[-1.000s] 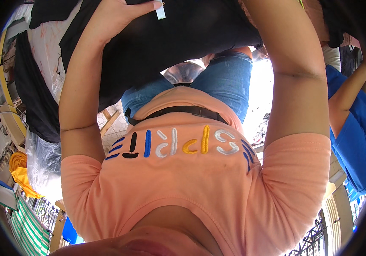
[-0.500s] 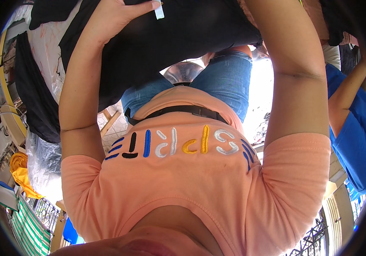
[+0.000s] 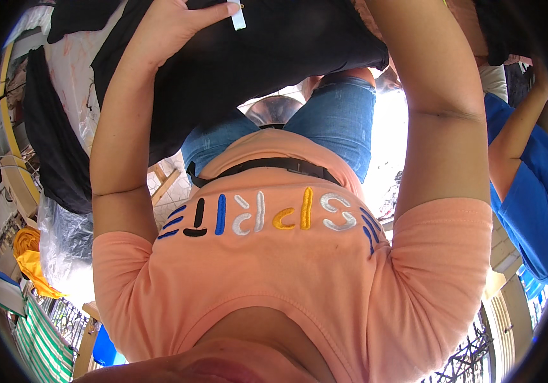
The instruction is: The person labels garments by peeling small white adhesive labels from a sheet and applying them to the center of black fabric pieces.
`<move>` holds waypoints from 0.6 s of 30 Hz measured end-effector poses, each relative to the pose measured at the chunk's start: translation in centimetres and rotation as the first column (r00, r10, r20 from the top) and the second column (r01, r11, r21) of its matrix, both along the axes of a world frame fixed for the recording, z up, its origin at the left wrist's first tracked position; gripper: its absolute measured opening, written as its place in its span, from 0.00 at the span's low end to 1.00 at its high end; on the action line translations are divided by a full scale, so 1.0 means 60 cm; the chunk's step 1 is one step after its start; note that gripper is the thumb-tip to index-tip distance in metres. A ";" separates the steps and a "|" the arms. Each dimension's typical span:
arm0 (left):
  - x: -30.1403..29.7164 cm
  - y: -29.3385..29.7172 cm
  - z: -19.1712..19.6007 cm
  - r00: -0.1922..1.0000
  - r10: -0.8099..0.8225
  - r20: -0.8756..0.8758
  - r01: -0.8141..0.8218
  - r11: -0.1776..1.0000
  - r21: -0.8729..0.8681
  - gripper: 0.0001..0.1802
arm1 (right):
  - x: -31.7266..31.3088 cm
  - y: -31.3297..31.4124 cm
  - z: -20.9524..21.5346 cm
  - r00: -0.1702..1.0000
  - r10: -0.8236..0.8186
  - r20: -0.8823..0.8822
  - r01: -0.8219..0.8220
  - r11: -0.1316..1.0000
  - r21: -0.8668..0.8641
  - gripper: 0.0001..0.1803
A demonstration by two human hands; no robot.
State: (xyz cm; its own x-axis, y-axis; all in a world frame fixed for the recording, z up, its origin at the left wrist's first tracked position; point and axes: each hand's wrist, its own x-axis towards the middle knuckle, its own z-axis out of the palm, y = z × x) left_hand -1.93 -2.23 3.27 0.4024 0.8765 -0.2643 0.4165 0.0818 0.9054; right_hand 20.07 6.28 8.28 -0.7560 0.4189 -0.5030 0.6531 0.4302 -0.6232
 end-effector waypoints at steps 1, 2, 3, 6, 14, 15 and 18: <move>0.000 0.000 0.000 1.000 -0.002 0.005 0.002 1.000 0.006 0.11 | 0.001 0.000 0.002 1.000 0.003 -0.002 -0.003 1.000 -0.004 0.11; 0.000 -0.001 0.000 1.000 -0.005 0.009 0.004 1.000 0.011 0.11 | -0.001 0.000 0.000 1.000 -0.011 0.021 0.011 1.000 0.000 0.11; 0.001 -0.001 0.001 1.000 -0.003 0.010 0.003 1.000 -0.001 0.11 | -0.004 0.000 -0.003 0.999 -0.025 0.045 0.025 1.000 0.004 0.11; 0.000 -0.001 0.001 1.000 0.006 0.020 -0.006 0.999 -0.035 0.11 | -0.009 -0.001 -0.003 0.996 -0.038 0.075 0.037 0.999 0.020 0.11; -0.001 0.000 0.000 1.000 0.004 0.022 -0.003 0.999 -0.039 0.10 | -0.010 -0.003 0.001 0.996 -0.053 0.076 0.052 0.998 0.019 0.11; -0.002 0.000 -0.001 1.000 0.002 0.026 -0.001 0.999 -0.037 0.10 | -0.012 -0.004 0.002 0.996 -0.053 0.076 0.052 0.998 0.021 0.11; -0.003 0.001 -0.003 0.999 -0.004 0.033 0.005 1.000 -0.030 0.10 | -0.010 -0.002 -0.003 0.996 -0.050 0.068 0.049 0.999 0.016 0.11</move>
